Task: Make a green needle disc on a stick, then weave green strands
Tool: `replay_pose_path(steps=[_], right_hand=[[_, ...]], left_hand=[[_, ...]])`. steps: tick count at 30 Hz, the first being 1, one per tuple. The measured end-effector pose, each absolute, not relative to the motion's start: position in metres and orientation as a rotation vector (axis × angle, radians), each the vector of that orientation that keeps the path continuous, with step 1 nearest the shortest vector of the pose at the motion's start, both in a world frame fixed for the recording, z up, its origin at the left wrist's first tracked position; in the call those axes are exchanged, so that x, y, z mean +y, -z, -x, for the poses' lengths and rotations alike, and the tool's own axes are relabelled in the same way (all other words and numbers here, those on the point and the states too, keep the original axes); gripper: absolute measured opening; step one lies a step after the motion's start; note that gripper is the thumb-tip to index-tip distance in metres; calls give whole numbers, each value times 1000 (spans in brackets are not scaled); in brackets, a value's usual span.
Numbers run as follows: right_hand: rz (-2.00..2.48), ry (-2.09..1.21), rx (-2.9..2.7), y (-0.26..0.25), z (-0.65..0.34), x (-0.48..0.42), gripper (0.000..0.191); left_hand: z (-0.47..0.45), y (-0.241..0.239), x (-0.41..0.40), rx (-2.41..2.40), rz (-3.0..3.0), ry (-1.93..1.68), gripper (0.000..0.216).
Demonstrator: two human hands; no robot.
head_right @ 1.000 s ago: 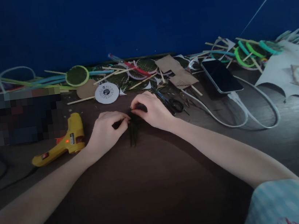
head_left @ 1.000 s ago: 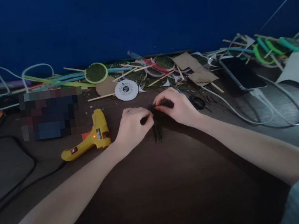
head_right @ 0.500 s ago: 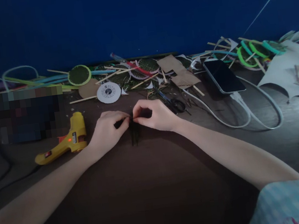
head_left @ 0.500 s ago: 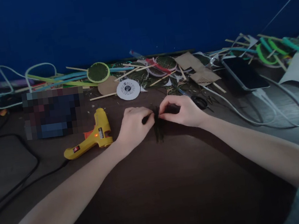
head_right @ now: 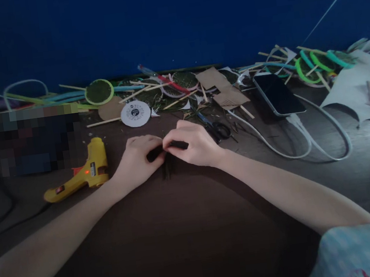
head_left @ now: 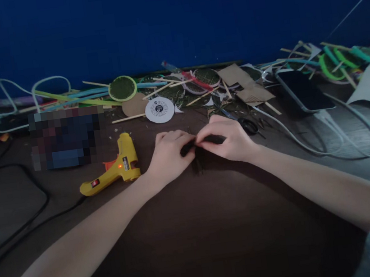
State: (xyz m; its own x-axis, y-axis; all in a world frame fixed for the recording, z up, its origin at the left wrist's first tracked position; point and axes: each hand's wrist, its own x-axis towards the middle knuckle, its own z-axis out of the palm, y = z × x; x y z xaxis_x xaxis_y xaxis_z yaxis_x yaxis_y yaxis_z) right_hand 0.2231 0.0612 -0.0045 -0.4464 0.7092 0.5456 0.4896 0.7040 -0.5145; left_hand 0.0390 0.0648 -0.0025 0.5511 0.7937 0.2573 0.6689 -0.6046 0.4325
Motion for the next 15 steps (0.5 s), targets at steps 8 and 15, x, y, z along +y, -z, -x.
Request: replay_pose_path(steps=[8,15], right_hand=[[1137,-443,-1994,9,-219,70,16],[1206,-606,-1996,11,-215,75,25]], left_hand=[[-42,1,62,1302,-2372,-698,41],[-43,0,60,1385,-2375,-711,36]])
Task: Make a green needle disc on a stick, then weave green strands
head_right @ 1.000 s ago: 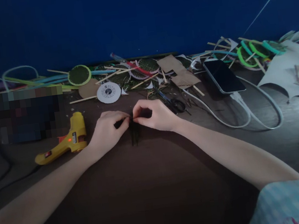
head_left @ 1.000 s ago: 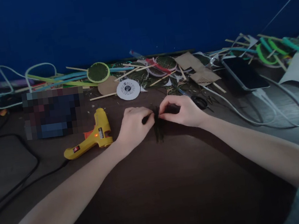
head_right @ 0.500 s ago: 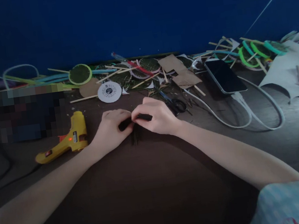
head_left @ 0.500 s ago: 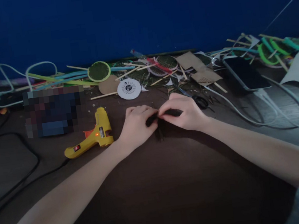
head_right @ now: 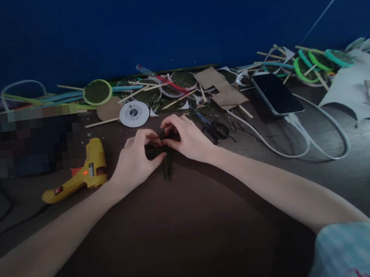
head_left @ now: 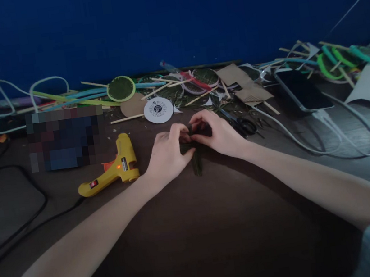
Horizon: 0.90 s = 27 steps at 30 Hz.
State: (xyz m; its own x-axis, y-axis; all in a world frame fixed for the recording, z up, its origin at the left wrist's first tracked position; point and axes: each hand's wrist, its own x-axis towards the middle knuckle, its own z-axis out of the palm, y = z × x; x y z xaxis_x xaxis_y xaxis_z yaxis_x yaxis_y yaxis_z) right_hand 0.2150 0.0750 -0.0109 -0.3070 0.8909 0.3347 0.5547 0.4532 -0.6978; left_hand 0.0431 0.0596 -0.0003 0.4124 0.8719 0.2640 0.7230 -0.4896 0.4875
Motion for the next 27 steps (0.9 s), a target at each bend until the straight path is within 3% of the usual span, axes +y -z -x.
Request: replay_pose_path(steps=[7,16,22,27], right_hand=[[1234,-533,-2068,10,-216,78,13],[1264,-483,-2072,14,-215,79,20],[1309,-463,-1992,11,-221,77,8],[1394,-344,-2147,6,-225,75,11]], left_hand=[[-43,0,60,1379,-2386,-715,39],[-42,-1,61,1299,-2470,-692,36],[-42,1,61,1283,-2494,-681,30],[-41,2,63,1210,-2556,-667,28]])
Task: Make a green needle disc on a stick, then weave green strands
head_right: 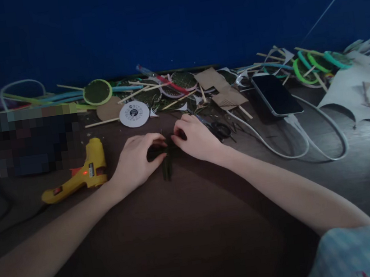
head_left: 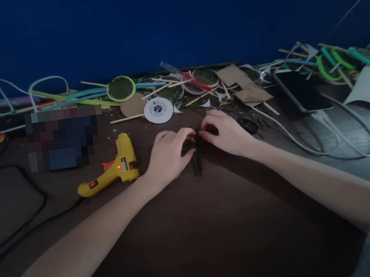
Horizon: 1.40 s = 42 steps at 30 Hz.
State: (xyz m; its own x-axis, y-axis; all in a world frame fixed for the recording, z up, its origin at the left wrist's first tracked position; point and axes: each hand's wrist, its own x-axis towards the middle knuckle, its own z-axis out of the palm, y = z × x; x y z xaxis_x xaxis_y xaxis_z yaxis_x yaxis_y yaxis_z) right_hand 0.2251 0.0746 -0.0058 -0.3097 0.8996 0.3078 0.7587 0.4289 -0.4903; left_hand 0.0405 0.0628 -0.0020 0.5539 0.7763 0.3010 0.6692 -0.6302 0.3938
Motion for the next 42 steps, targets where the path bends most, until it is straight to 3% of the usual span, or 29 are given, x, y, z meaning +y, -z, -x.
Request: replay_pose_path(steps=[9,18,26,33,42], right_hand=[[1508,-263,-2293,2,-228,76,26],[1480,-670,-2009,-7,-221,76,24],[1386,-714,-1915,-2,-209,75,19],[1322,-776,-1936,-4,-211,73,24],[1234,-708,-1954,1,-212,70,14]], left_hand=[[-41,1,64,1212,-2573,-607,19],[-40,4,65,1189,-2645,-574,14],[-38,7,64,1105,-2850,-580,18],[-38,8,64,1129,-2763,-620,17],[-38,8,64,1195,-2715,-648,16]])
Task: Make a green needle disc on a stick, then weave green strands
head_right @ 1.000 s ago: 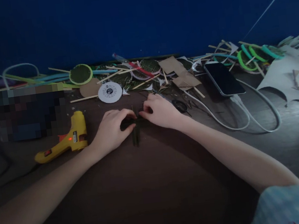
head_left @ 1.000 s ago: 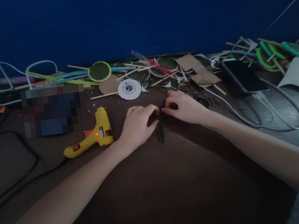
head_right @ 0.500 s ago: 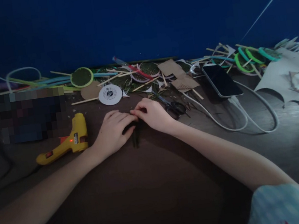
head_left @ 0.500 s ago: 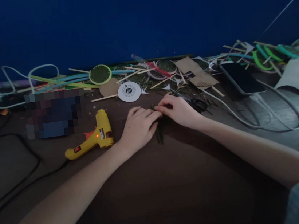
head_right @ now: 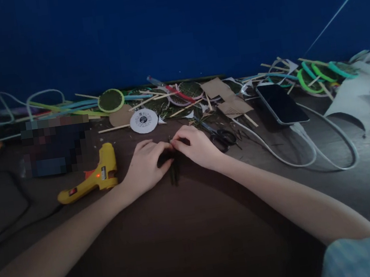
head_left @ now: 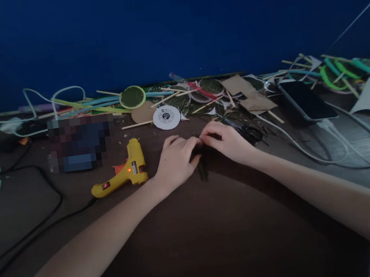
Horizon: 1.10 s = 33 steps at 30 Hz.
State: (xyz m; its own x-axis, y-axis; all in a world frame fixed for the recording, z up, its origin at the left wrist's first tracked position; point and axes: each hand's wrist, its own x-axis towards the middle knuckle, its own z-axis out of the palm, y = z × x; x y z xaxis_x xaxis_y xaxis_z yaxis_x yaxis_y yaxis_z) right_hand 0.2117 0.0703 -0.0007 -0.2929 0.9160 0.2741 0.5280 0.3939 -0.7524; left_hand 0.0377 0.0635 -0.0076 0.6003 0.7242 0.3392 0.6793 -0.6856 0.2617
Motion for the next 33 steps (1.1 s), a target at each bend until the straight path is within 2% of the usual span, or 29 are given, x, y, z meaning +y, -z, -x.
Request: replay_pose_path(steps=[5,9,15,33], right_hand=[[1282,-730,-1926,0,-215,69,8],[1362,-564,-2008,1,-223,71,2],[1401,-354,-2276,8,-229,71,19],[1329,-401,-2274,9,-228,71,17]], left_hand=[[-37,8,64,1194,-2711,-644,15],[-37,8,64,1190,-2702,-644,15],[-37,9,64,1197,-2684,-671,16],[-38,7,65,1222,-2623,-646,16]])
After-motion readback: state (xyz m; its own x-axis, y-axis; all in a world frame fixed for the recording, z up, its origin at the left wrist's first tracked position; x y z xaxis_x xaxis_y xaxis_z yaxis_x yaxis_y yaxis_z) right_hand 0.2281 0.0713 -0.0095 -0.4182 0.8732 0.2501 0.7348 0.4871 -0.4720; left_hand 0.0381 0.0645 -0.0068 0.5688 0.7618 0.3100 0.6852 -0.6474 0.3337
